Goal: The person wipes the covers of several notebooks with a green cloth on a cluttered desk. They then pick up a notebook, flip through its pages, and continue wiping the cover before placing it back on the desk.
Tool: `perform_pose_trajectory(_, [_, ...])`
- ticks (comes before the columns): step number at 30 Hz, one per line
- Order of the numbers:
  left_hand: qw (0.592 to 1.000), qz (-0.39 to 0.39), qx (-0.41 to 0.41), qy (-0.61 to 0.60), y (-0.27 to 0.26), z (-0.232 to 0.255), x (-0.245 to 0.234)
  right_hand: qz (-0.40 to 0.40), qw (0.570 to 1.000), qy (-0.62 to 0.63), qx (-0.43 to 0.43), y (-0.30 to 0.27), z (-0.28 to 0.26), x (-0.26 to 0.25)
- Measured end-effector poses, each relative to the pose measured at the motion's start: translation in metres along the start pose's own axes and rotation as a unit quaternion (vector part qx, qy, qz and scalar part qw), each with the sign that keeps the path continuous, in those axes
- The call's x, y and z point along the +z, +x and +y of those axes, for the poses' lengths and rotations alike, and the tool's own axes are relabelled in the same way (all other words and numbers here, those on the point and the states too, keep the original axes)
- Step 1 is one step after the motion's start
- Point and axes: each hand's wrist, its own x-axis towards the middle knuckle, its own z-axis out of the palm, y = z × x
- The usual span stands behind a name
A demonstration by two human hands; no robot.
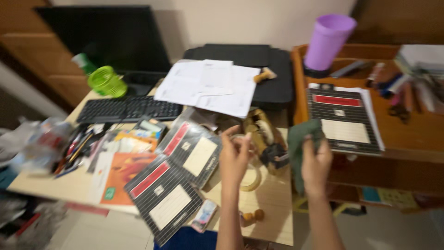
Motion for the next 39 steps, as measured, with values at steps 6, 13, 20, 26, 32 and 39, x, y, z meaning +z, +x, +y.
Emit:
perform_pose_trajectory(6, [0.987,0.133,-0.035,0.085,-0.004,-0.025,-0.090,-0.154,0.981,-0.073,-0.097,-0.033,0.005,0.082])
perform_pose_trajectory(13, [0.962,0.252,-0.048,0.095,-0.023,-0.055,-0.171,-0.349,0.923,-0.136,-0.086,-0.076,0.030,0.151])
perform_pose_trajectory(20, [0.899,0.334,0.016,0.282,-0.048,-0.094,-0.229,-0.458,0.875,-0.156,-0.011,-0.110,0.052,0.195])
perform_pose_trajectory(26, [0.849,0.349,-0.095,0.386,-0.071,-0.128,-0.266,-0.494,0.843,-0.211,0.005,-0.128,0.062,0.215])
perform_pose_trajectory(32, [0.865,0.343,-0.157,0.332,-0.074,-0.144,-0.281,-0.498,0.844,-0.190,-0.050,-0.138,0.086,0.229])
perform_pose_trajectory(39, [0.849,0.313,-0.251,0.343,-0.075,-0.139,-0.285,-0.502,0.842,-0.197,-0.035,-0.138,0.105,0.235])
